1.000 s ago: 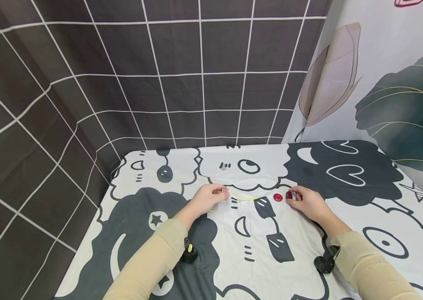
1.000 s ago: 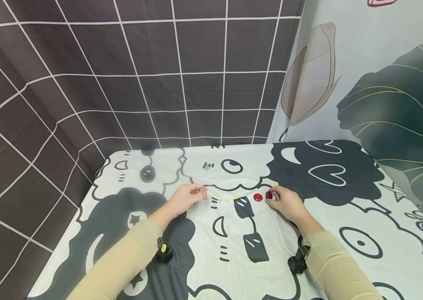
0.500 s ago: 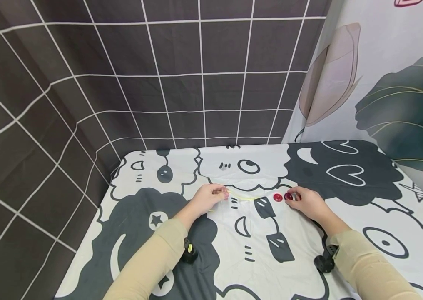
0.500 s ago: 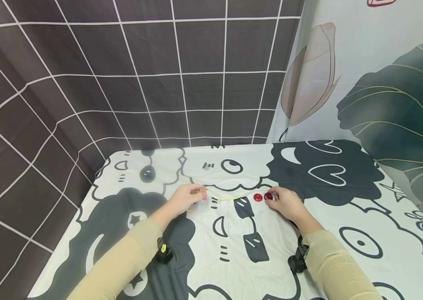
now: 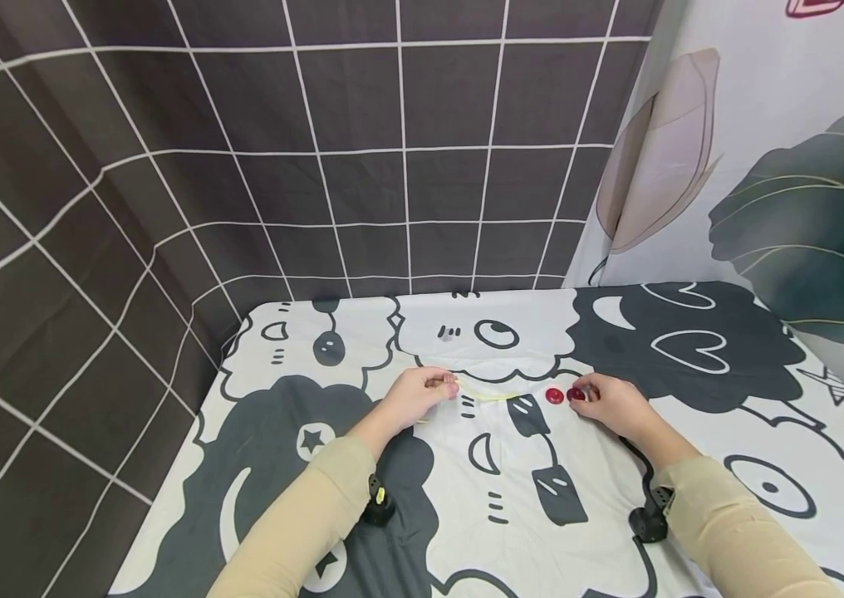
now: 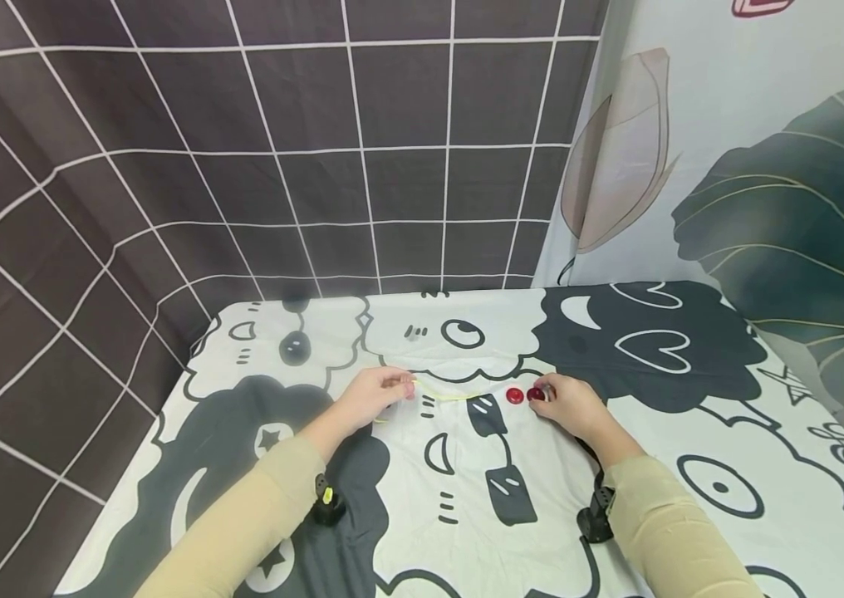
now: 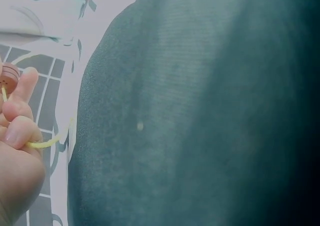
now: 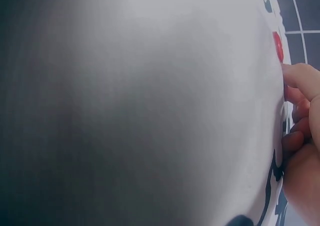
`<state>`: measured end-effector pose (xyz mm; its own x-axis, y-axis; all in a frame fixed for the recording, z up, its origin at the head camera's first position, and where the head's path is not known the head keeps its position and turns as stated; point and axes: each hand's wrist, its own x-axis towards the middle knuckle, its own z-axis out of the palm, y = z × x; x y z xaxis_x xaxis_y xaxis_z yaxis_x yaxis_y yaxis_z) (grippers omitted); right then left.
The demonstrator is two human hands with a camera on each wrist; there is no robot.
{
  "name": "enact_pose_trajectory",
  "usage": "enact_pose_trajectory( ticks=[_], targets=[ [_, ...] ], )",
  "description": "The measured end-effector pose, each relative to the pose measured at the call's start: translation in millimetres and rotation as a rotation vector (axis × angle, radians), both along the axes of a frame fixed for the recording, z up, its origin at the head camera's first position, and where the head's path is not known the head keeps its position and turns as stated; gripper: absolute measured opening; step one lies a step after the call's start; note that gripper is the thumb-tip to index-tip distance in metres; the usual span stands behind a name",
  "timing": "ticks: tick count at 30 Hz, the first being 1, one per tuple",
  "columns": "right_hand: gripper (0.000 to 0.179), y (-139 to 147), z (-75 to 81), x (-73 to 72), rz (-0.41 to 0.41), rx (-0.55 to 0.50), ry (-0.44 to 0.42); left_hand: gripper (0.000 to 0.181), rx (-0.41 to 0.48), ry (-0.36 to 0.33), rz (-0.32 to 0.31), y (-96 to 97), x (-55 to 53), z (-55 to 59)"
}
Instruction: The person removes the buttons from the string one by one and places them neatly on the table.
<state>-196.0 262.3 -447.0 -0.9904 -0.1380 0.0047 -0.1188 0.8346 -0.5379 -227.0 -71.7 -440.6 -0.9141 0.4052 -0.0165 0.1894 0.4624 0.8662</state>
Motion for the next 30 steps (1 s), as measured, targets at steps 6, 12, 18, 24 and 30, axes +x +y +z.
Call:
enact_pose_trajectory(
  ticks=[6, 12, 18, 24, 30],
  targets=[
    [0.032, 1.1, -2.2, 0.5, 0.006, -0.006, 0.017, 0.03, 0.003, -0.001, 0.005, -0.6, 1.0, -0.4],
    [0.035, 3.1, -5.2, 0.1, 0.0, -0.023, 0.032, 0.032, -0.013, 0.006, 0.01, -1.5, 1.0, -1.4],
    [0.036, 2.7, -4.1, 0.2, -0.014, -0.031, 0.051, 0.031, 0.002, 0.0, 0.004, -1.3, -0.5, -0.8],
    [0.038, -0.2, -0.1, 0.0, -0.006, -0.057, 0.054, 0.028, -0.009, 0.029, -0.01, 2.3, -0.7, 2.2],
    [0.039, -4.2, 2.9, -2.0, 0.017, -0.058, 0.063, 0.025, -0.01, 0.024, -0.016, 4.7, -1.0, 2.7]
  ],
)
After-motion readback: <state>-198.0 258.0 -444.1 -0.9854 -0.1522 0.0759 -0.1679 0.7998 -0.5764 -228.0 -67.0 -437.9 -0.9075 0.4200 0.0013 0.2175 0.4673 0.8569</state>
